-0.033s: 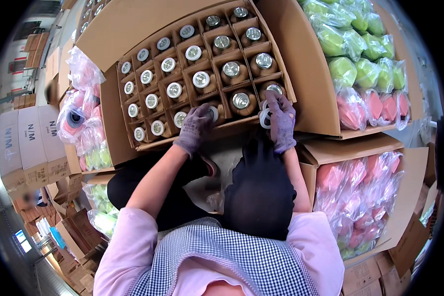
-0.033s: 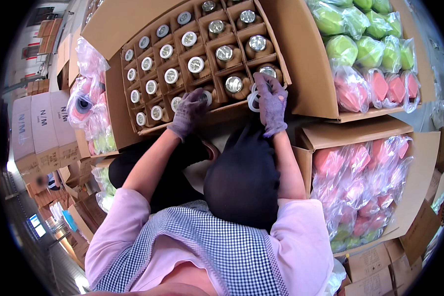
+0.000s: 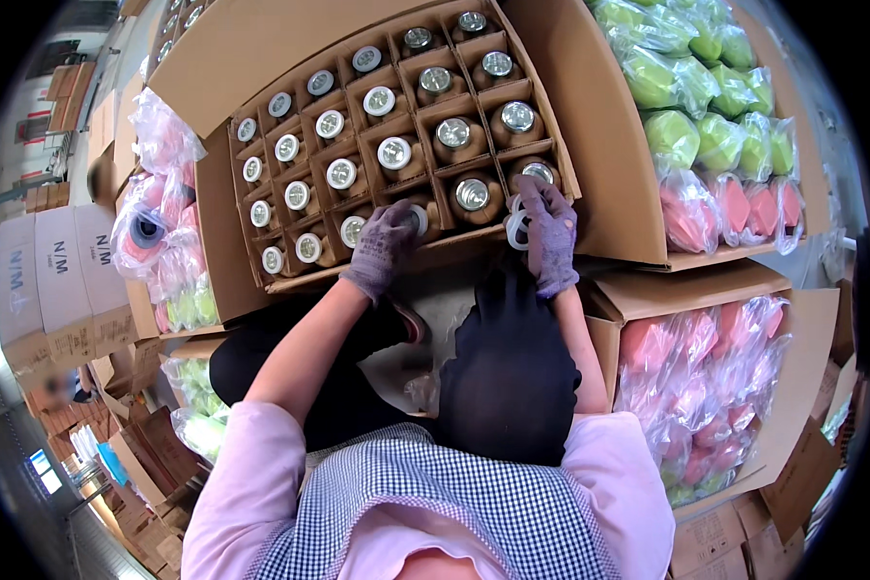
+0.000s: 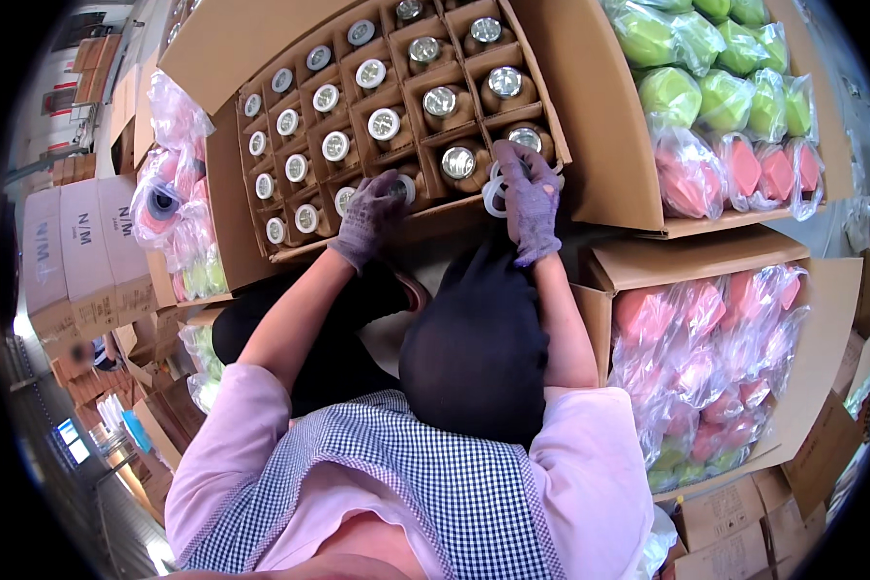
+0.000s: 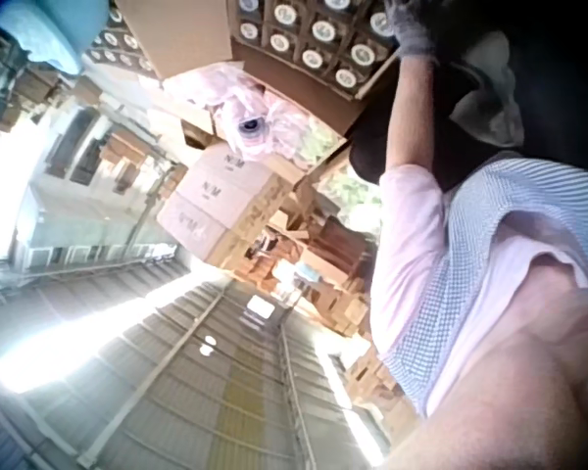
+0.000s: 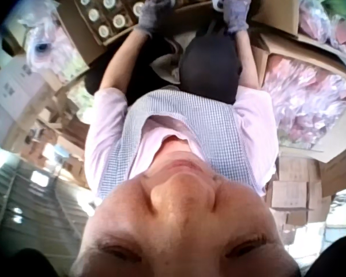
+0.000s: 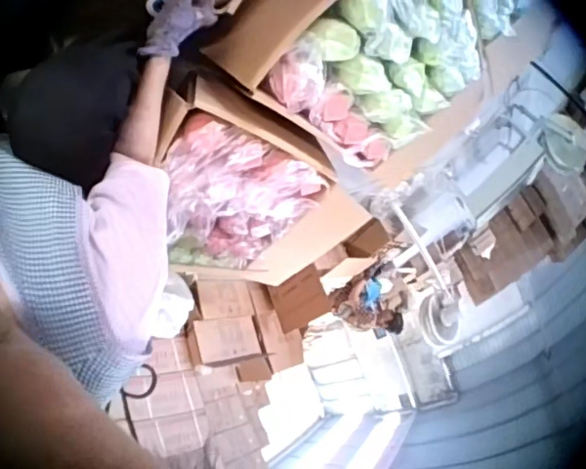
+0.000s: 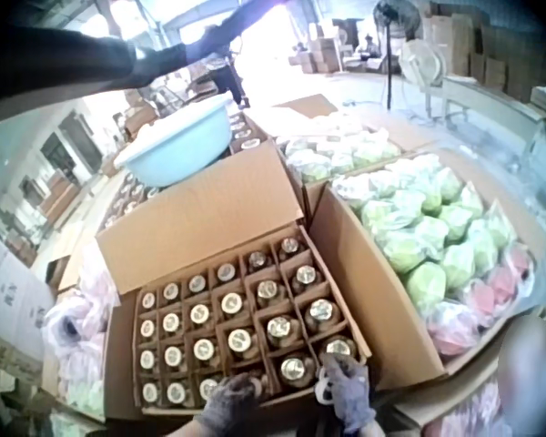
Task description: The person sits on the floor in a warehouse and places white plastic rings onto the tops of small jars arranged in a cardboard box. They handle the rings and jars by hand, working through the grid of jars in the box.
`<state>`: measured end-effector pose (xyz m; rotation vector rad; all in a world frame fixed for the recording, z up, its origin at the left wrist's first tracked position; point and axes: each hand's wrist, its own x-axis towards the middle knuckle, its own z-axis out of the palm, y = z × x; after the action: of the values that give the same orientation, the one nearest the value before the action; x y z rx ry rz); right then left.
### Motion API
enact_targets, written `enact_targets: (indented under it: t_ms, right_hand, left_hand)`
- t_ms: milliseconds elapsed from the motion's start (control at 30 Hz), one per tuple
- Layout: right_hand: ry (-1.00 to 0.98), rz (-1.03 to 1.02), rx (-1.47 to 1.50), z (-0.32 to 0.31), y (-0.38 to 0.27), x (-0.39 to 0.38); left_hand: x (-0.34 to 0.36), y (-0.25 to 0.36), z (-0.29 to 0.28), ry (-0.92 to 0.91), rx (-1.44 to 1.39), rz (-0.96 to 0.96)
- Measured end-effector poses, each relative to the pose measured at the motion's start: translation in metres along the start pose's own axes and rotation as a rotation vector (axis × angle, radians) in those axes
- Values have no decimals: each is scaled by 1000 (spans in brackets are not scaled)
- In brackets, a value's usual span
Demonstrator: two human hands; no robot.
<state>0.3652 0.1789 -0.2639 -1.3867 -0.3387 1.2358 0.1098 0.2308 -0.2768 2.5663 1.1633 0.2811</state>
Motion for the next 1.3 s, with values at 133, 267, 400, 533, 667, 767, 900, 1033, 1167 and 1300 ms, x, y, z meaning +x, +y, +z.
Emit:
enact_targets:
  t_ms: [133, 267, 400, 533, 667, 767, 900, 1033, 1167, 1300]
  right_hand:
    - [-15, 40, 9, 2, 3, -3]
    - [-14, 33, 55, -2, 9, 4]
    - [-31, 58, 36, 6, 7, 0]
    - [-50, 47, 19, 6, 9, 0]
    - [-109, 41, 0, 2, 16, 3]
    - [-151, 61, -29, 14, 9, -1]
    - [-222, 1, -15, 5, 6, -2]
    - [-281, -188, -139, -3, 20, 7]
    - [-298, 18, 58, 6, 12, -2]
    - [-248, 11, 78, 2, 15, 0]
  left_hand:
    - [-3, -5, 0, -29, -73, -4]
    - [-7, -21, -3, -75, -143, 94]
    - [1, -14, 1, -79, -11, 70]
    - [8, -4, -1, -28, -72, -13]
    - [12, 3, 0, -80, 60, -39]
    - [34, 19, -6, -291, 234, -175]
    - [38, 1, -34, -225, -170, -85]
    - [6, -19, -15, -73, -47, 76]
    - [1, -7, 3, -128, 125, -13]
    - [-2, -6, 3, -56, 13, 32]
